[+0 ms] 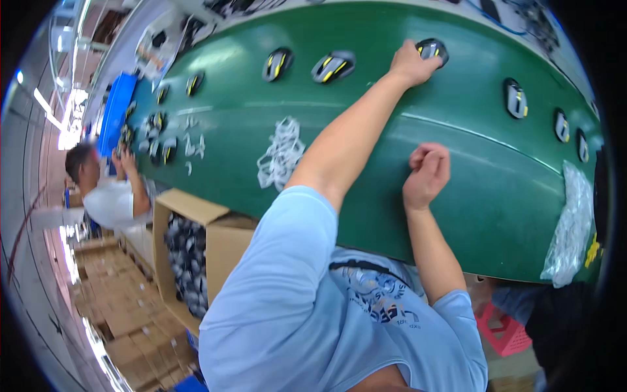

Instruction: The person assembles computer mice by retrieving cover parts from a box, attaching plastic strips and top covers onto mouse bodies by hand, and placing the assembled mice onto the conveyor table.

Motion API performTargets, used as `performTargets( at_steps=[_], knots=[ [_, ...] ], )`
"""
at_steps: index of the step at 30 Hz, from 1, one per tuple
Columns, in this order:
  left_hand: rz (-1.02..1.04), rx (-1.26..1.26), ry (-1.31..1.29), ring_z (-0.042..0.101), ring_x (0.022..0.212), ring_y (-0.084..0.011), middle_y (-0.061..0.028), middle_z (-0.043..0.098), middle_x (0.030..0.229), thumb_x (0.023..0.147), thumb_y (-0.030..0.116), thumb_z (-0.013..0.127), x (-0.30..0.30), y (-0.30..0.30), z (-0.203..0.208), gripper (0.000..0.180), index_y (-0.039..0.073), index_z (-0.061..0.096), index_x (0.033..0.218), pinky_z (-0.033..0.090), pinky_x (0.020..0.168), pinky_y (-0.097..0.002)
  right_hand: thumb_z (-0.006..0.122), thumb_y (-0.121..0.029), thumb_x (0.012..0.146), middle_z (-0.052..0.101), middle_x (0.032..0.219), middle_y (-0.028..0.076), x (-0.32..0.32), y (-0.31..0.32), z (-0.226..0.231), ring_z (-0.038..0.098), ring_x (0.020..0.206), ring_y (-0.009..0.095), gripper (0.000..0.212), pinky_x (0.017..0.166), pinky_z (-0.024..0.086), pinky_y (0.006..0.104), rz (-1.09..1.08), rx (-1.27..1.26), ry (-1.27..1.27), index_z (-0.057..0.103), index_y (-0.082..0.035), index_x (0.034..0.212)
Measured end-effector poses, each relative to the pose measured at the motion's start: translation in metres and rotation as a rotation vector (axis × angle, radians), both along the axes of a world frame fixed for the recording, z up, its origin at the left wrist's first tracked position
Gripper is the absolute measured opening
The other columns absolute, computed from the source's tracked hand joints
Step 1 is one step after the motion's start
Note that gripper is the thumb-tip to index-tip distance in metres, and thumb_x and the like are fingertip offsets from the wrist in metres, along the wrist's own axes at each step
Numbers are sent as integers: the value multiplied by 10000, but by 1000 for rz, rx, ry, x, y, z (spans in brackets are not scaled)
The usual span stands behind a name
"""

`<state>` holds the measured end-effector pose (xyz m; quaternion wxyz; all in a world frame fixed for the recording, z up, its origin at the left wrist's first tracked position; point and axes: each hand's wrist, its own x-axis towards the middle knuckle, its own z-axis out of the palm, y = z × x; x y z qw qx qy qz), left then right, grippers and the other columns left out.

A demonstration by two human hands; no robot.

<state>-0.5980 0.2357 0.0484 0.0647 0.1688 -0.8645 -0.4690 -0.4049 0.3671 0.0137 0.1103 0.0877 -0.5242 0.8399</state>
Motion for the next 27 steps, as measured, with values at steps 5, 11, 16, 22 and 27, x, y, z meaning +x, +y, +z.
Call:
performTargets(
  at_steps=[5, 11, 16, 22, 27],
  knots=[
    [-138, 759, 301, 608, 796, -109, -77, 624, 1026, 885, 262, 727, 199, -49, 39, 610, -37, 501, 1367, 492, 646, -263, 554, -137, 1052, 603, 821, 4, -9, -13, 7, 510, 715, 62, 181, 642, 410, 215, 253, 166, -74, 667, 0, 1017],
    [-21, 1608, 310, 467, 581, -118, -23, 485, 888, 1020, 659, 406, 414, -78, -2, 851, -91, 418, 1423, 354, 539, -278, 688, -131, 952, 660, 794, 53, 12, -40, 33, 608, 727, 147, 104, 663, 476, 270, 671, 763, 132, 757, -56, 978],
    [123, 1663, 406, 488, 633, -162, -84, 516, 954, 1025, 666, 398, 463, -75, -23, 768, -15, 468, 1373, 390, 566, -296, 703, -201, 912, 677, 956, 83, 14, -94, 28, 663, 892, 301, 178, 753, 546, 436, 694, 1001, 676, 736, -138, 1076],
    [200, 1501, 297, 513, 557, -137, -168, 662, 1005, 1052, 624, 382, 461, -82, -22, 678, 2, 571, 1242, 418, 514, -281, 693, -181, 904, 637, 930, 74, -8, -141, 27, 645, 946, 307, 186, 781, 540, 445, 737, 1224, 896, 694, -128, 1083],
    [491, 1113, 229, 640, 735, -106, -70, 653, 956, 1058, 405, 563, 440, -69, 2, 402, 21, 556, 1178, 548, 653, -243, 698, -155, 898, 616, 989, 124, -22, -116, 32, 625, 949, 335, 153, 817, 521, 424, 663, 1063, 901, 642, -48, 993]
  ],
)
